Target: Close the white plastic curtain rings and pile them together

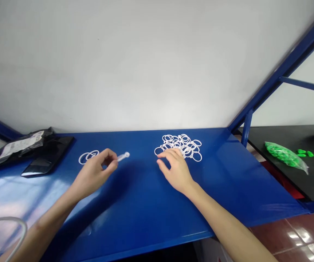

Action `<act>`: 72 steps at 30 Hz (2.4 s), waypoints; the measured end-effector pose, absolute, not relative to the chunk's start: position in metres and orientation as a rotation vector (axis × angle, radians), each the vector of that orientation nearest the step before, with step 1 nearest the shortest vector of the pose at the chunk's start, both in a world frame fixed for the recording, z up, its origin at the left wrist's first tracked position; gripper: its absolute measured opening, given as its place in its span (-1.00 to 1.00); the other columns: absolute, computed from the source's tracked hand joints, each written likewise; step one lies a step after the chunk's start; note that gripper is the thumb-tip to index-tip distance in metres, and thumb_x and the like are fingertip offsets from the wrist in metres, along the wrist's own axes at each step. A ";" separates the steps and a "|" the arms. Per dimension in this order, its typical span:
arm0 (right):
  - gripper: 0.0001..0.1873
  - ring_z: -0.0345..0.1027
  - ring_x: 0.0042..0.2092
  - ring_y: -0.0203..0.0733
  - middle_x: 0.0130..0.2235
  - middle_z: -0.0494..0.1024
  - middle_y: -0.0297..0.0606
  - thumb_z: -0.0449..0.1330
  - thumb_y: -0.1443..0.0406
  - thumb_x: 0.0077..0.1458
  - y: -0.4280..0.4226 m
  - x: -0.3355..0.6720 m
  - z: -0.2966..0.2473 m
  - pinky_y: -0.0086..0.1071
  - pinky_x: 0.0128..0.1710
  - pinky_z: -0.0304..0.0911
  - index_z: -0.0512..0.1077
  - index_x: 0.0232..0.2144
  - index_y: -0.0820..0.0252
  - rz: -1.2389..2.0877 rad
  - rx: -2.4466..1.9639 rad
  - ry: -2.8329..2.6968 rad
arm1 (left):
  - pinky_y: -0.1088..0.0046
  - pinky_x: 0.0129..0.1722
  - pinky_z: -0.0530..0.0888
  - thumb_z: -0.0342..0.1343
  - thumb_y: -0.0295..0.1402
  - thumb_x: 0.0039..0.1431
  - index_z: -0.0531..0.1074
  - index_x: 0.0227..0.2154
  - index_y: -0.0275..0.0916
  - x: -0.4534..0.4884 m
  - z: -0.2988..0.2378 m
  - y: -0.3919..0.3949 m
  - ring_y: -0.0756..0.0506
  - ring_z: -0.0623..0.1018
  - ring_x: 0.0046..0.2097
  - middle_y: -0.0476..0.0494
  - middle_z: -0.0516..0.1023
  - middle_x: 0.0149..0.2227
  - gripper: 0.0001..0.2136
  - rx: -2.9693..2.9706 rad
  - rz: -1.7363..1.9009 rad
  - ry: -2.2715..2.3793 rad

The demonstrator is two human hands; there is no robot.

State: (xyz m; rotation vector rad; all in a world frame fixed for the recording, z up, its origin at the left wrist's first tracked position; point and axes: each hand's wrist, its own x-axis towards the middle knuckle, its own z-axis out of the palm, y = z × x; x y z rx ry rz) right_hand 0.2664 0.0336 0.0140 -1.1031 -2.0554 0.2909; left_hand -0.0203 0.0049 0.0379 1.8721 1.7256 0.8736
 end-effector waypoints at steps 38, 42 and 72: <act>-0.82 0.46 -0.25 -0.19 -0.33 0.63 -0.34 0.23 0.24 0.33 0.006 0.244 0.025 -0.31 -0.20 0.33 0.58 -0.33 0.08 0.995 -1.004 -2.145 | 0.49 -0.42 0.42 0.13 -0.16 0.28 0.47 -0.31 -0.22 0.038 0.009 -0.024 0.00 0.48 -0.46 -0.01 0.52 -0.42 -0.78 1.435 0.889 1.169; -0.79 0.45 -0.25 -0.18 -0.33 0.64 -0.33 0.21 0.22 0.35 0.003 0.244 0.024 -0.31 -0.22 0.32 0.56 -0.35 0.10 0.932 -0.956 -2.221 | 0.48 -0.40 0.40 0.14 -0.16 0.27 0.52 -0.32 -0.22 0.035 0.005 -0.024 -0.02 0.49 -0.45 -0.01 0.52 -0.47 -0.77 1.474 0.843 1.183; -0.87 0.30 -0.01 0.12 -0.13 0.58 -0.11 0.19 0.32 0.31 0.077 0.305 -0.001 0.00 0.04 0.36 0.56 -0.22 0.13 -0.130 -1.368 -2.056 | 0.09 -0.09 0.49 0.02 -0.38 0.09 0.54 -0.09 -0.29 -0.119 0.011 0.039 -0.41 0.53 -0.04 -0.37 0.56 -0.10 -0.65 2.351 0.153 2.211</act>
